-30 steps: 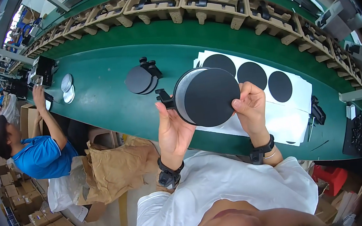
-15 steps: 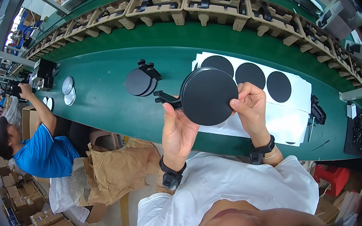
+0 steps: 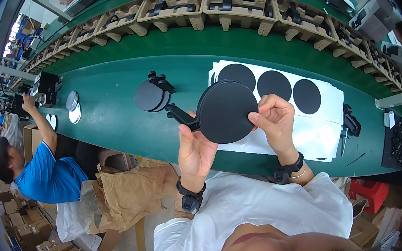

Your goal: The person peels a black circular sticker from a sheet, presses it onto the flat surface of a plastic stand, and smooths it down by hand. They then place the assembled stand into a cardboard tray on the conveyor belt and repeat the process.

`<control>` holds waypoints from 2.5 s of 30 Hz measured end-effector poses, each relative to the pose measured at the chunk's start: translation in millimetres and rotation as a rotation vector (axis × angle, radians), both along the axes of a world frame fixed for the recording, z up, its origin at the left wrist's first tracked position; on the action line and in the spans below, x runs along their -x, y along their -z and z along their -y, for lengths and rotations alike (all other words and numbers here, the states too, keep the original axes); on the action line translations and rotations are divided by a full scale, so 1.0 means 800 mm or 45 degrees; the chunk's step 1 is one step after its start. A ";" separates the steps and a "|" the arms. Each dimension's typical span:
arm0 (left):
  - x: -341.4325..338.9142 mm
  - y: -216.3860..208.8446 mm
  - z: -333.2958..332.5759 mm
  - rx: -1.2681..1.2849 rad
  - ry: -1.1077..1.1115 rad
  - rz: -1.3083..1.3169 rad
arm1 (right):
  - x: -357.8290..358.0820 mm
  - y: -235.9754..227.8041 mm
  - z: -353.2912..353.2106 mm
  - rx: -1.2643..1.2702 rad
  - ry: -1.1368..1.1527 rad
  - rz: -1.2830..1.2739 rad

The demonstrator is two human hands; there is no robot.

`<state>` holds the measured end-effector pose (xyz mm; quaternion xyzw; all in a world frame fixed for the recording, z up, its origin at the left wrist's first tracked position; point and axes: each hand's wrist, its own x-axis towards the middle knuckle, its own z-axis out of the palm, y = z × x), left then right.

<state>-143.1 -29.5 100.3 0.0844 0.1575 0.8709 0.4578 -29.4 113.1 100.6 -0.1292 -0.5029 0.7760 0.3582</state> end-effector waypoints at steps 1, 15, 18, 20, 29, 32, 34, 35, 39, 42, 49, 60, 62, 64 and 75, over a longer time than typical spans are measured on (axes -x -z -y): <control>0.000 -0.002 0.000 0.008 -0.017 -0.038 | 0.001 -0.001 0.001 -0.020 0.018 0.012; 0.012 0.013 0.011 0.045 -0.143 -0.529 | 0.025 0.010 0.017 -0.013 0.175 0.244; 0.019 0.011 0.014 0.211 -0.243 -0.689 | 0.037 0.014 0.022 -0.554 0.392 0.475; 0.030 0.014 0.019 0.125 -0.185 -0.596 | 0.036 0.015 0.007 -0.680 0.427 0.539; 0.038 0.015 0.013 0.127 -0.065 -0.127 | 0.040 0.019 0.000 -0.137 -0.096 0.253; 0.040 0.021 0.014 0.212 -0.055 -0.366 | 0.040 0.029 0.005 -0.008 -0.118 0.205; 0.046 0.023 0.018 0.372 -0.037 -0.666 | 0.041 0.029 0.010 -0.028 -0.082 0.190; 0.048 0.022 0.020 0.372 -0.039 -0.662 | 0.043 0.027 0.012 -0.029 -0.085 0.194; 0.063 0.001 0.038 0.442 -0.100 -0.754 | 0.061 -0.003 0.018 -0.262 -0.079 0.626; 0.070 -0.025 0.048 0.437 -0.144 -0.503 | 0.071 -0.025 0.025 -1.500 0.682 0.295; 0.083 -0.030 0.048 0.484 -0.061 -0.560 | 0.084 -0.039 0.048 -2.046 0.324 0.025; 0.124 -0.034 0.113 0.364 0.179 -1.342 | 0.206 -0.091 -0.010 -1.804 0.497 0.218; 0.140 -0.026 0.132 0.246 0.362 -1.652 | 0.267 -0.114 -0.045 -1.745 0.564 0.359; 0.147 -0.021 0.153 0.320 0.293 -1.648 | 0.333 -0.134 -0.077 -1.857 0.697 0.609; 0.234 -0.083 0.307 0.128 -0.422 -1.393 | 0.501 -0.099 -0.153 -1.910 0.585 1.551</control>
